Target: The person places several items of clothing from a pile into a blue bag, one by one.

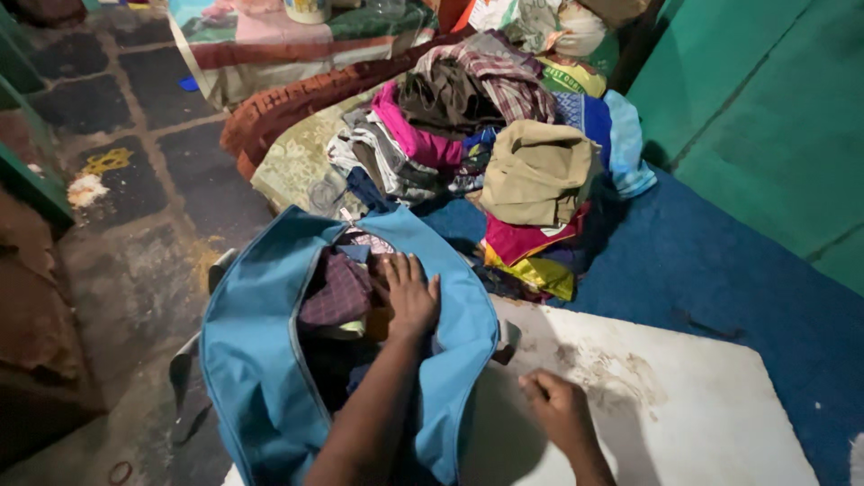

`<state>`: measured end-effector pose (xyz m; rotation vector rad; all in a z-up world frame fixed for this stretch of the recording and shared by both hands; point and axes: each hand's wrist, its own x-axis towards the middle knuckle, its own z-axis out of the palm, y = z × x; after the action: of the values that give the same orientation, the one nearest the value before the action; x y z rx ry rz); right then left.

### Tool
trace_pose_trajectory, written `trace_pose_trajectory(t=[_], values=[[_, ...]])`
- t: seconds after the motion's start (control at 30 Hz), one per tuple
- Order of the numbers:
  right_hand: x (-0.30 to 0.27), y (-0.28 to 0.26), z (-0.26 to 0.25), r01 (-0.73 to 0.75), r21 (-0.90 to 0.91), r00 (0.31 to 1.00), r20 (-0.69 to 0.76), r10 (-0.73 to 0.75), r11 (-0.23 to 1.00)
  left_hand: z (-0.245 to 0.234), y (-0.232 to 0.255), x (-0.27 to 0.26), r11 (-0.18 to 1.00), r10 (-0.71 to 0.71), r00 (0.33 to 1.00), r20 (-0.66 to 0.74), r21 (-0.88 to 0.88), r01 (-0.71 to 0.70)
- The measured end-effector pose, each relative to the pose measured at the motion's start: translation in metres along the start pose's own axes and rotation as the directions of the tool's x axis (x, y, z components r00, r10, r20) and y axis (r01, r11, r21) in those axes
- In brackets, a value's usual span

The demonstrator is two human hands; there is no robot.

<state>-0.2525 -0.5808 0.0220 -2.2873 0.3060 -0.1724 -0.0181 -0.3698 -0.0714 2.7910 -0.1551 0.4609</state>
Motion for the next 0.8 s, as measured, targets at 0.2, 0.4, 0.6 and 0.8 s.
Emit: trace_pose_trajectory(t=[0.2, 0.4, 0.6, 0.8], values=[[0.085, -0.006, -0.016, 0.22, -0.052, 0.942, -0.247, -0.226, 0.974, 0.002, 0.002, 0.009, 0.971, -0.095, 0.981, -0.171, -0.234, 0.054], [0.23, -0.031, 0.004, 0.495, -0.337, 0.717, -0.361, -0.596, 0.801, 0.011, 0.009, 0.019, 0.987, -0.13, 0.988, -0.081, -0.1, 0.122], [0.364, -0.059, 0.038, 0.072, -0.522, 0.824, -0.449, -0.346, 0.85, 0.008, 0.009, 0.027, 0.996, -0.091, 0.994, -0.066, 0.006, 0.091], [0.402, -0.031, 0.069, -0.156, -0.81, 0.945, -0.288, -0.153, 0.565, 0.011, 0.012, 0.035, 0.997, -0.081, 0.996, -0.043, 0.013, 0.081]])
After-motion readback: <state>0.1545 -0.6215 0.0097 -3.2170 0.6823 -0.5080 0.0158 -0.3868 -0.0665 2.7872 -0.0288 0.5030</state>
